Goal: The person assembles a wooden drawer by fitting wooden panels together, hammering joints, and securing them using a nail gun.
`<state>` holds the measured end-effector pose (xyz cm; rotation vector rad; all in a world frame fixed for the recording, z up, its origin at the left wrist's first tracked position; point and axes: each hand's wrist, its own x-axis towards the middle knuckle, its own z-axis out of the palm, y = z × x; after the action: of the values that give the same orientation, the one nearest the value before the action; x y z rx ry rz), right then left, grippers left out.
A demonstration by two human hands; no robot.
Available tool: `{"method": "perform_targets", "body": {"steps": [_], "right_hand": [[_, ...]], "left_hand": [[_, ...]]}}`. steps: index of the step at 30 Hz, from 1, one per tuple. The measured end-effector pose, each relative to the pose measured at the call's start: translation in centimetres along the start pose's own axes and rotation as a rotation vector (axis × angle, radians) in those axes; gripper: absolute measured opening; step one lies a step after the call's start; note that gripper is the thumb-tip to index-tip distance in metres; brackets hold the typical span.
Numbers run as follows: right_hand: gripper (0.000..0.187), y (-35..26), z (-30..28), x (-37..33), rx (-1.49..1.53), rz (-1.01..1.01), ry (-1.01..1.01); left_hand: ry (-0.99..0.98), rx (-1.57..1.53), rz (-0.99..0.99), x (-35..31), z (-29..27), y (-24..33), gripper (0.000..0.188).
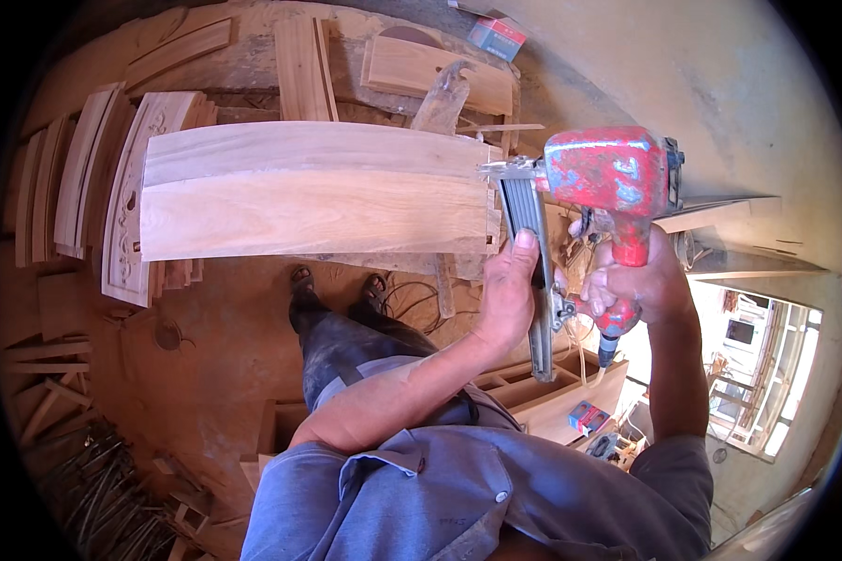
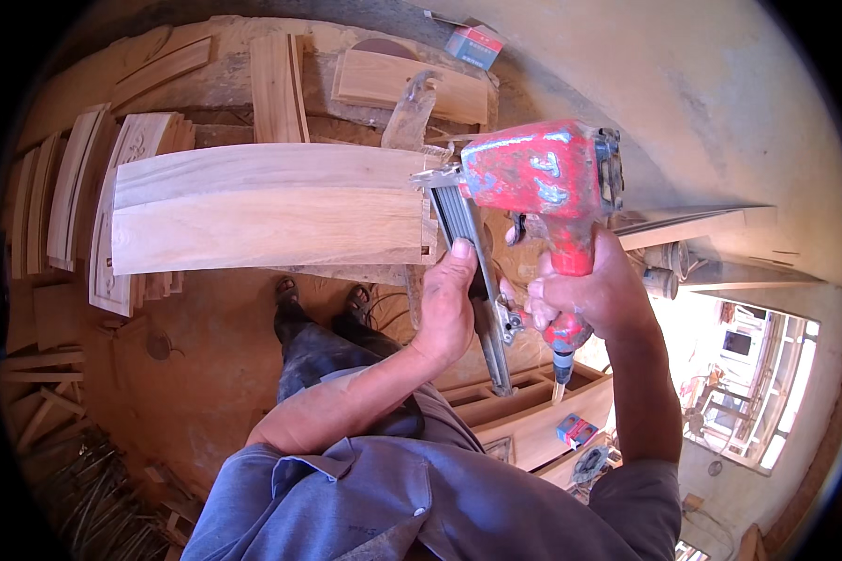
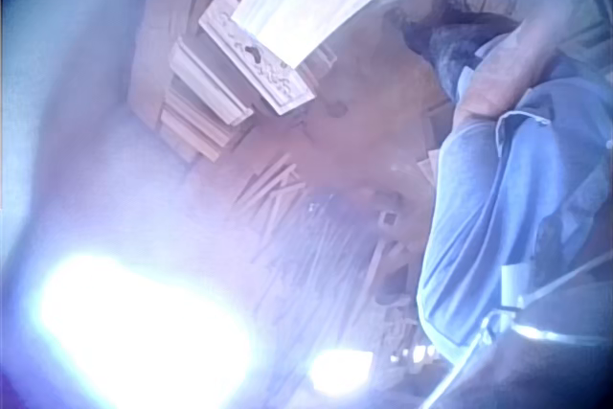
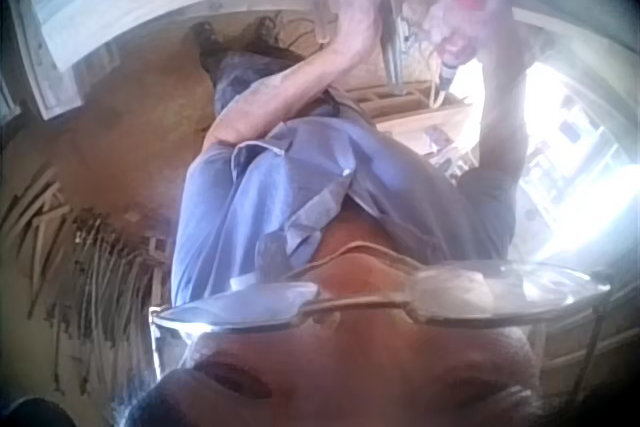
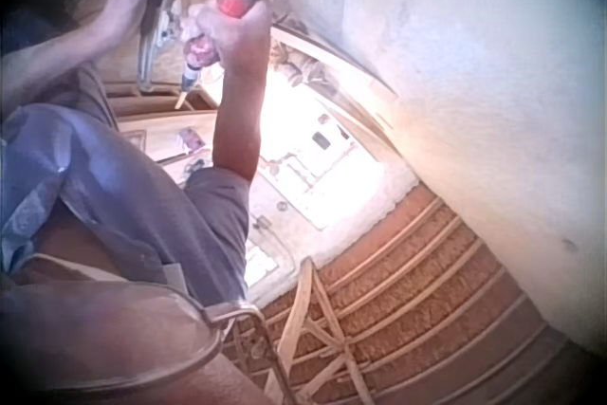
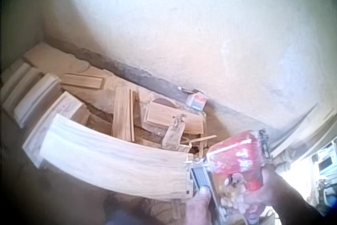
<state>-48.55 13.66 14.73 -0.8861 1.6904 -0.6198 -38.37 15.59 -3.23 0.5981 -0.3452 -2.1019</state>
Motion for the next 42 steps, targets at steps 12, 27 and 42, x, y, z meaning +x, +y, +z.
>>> {"method": "perform_targets", "body": {"steps": [12,27,42], "right_hand": [[0.051,0.6,-0.5,0.2,-0.038,-0.02,-0.02],[0.047,0.2,0.2,0.1,-0.02,-0.022,-0.006],[0.052,0.2,-0.1,0.2,-0.056,-0.002,-0.013]], "left_hand": [[-0.02,-0.041,-0.006,-0.3,-0.2,0.1,0.053],[-0.019,-0.009,-0.004,-0.2,-0.3,0.1,0.056],[-0.018,-0.028,-0.019,-0.2,-0.1,0.4,0.058]]}}
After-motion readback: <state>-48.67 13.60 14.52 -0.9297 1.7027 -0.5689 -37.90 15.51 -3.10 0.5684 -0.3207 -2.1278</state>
